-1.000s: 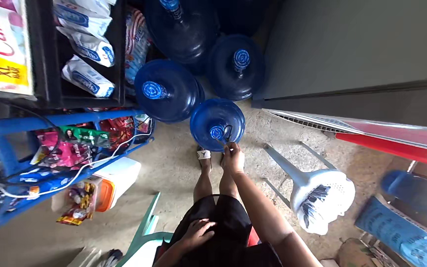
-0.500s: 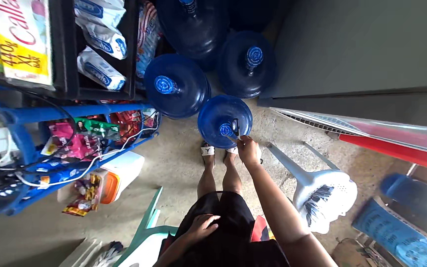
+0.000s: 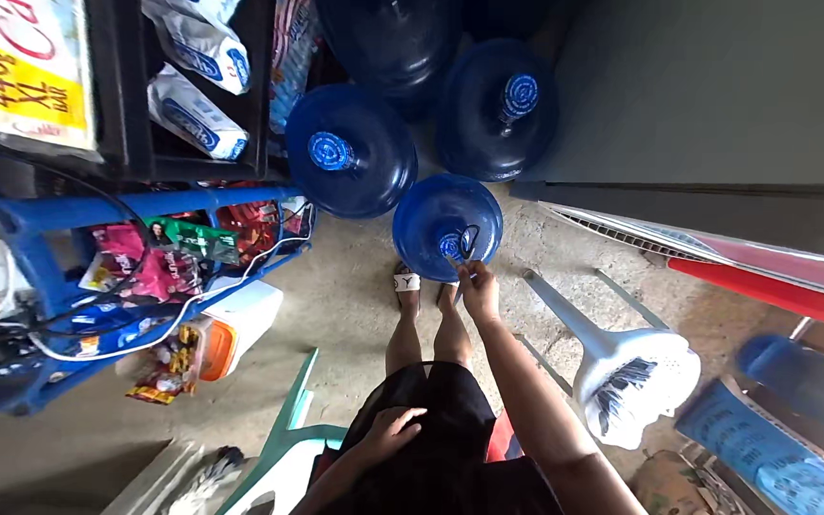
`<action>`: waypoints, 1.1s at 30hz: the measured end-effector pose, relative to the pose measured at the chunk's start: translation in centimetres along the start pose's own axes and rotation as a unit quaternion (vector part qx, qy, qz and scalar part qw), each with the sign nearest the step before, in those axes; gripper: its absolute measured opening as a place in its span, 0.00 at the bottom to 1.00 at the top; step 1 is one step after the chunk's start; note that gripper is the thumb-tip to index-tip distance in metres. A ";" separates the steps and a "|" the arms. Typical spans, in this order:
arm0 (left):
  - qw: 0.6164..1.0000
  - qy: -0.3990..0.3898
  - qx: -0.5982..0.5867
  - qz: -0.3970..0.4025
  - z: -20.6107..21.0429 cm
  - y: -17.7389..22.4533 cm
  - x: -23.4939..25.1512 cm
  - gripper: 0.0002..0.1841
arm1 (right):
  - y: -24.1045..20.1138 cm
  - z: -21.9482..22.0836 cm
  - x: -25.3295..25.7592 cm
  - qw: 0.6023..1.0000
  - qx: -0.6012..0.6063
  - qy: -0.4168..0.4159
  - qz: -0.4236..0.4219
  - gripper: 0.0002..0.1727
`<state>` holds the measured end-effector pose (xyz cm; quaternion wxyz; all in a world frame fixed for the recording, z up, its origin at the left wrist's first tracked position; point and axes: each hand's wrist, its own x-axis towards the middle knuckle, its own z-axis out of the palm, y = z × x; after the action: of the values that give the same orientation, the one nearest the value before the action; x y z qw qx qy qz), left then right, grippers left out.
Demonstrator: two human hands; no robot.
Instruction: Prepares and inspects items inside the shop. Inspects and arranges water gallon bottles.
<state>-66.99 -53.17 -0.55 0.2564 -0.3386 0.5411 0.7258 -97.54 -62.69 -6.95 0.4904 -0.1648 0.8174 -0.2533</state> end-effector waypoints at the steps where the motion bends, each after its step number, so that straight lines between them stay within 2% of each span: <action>1: 1.000 -0.003 -0.001 0.000 -0.1 0.2 0.1 0.23 | 0.0 0.3 0.0 1.000 0.003 0.009 0.004 0.12; 6: 0.999 0.000 0.001 0.039 -0.3 0.3 0.5 0.24 | -0.1 0.6 0.1 1.000 -0.005 0.022 -0.006 0.11; 10: 0.998 0.012 -0.010 0.062 -0.3 -0.2 0.2 0.23 | -4.6 1.1 -1.4 0.987 -0.096 0.010 0.126 0.15; 12: 0.999 0.007 -0.009 0.052 -0.3 -0.4 0.1 0.23 | -5.7 1.1 -1.7 0.980 -0.136 0.005 0.145 0.16; 18: 0.999 -0.003 -0.028 0.027 -1.2 -0.7 -0.6 0.24 | -8.4 0.9 -2.7 0.971 -0.206 -0.013 0.122 0.17; 22: 0.999 -0.006 -0.037 0.026 -1.6 -0.1 -0.6 0.24 | -11.2 2.4 -4.0 0.965 -0.249 -0.013 0.085 0.18; 25: 0.999 -0.008 -0.040 -0.008 -2.6 0.6 -0.8 0.24 | -10.4 1.8 -3.7 0.963 -0.258 -0.022 0.078 0.18; 29: 0.992 0.122 -0.024 -0.035 -6.5 5.0 0.2 0.19 | -6.8 -2.0 -4.3 0.979 -0.193 -0.054 0.026 0.18; 31: 0.981 0.188 0.035 -0.032 -9.5 8.3 2.2 0.19 | -4.6 -3.4 -5.7 0.985 -0.162 -0.052 -0.003 0.16; 33: 0.966 0.250 0.070 -0.008 -11.9 11.5 5.4 0.17 | -2.5 -4.7 -7.3 0.991 -0.127 -0.047 0.004 0.16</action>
<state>-76.39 -67.84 0.18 0.1421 -0.4948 0.6345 0.5766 -98.28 -59.76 1.52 0.5048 -0.2338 0.8196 -0.1373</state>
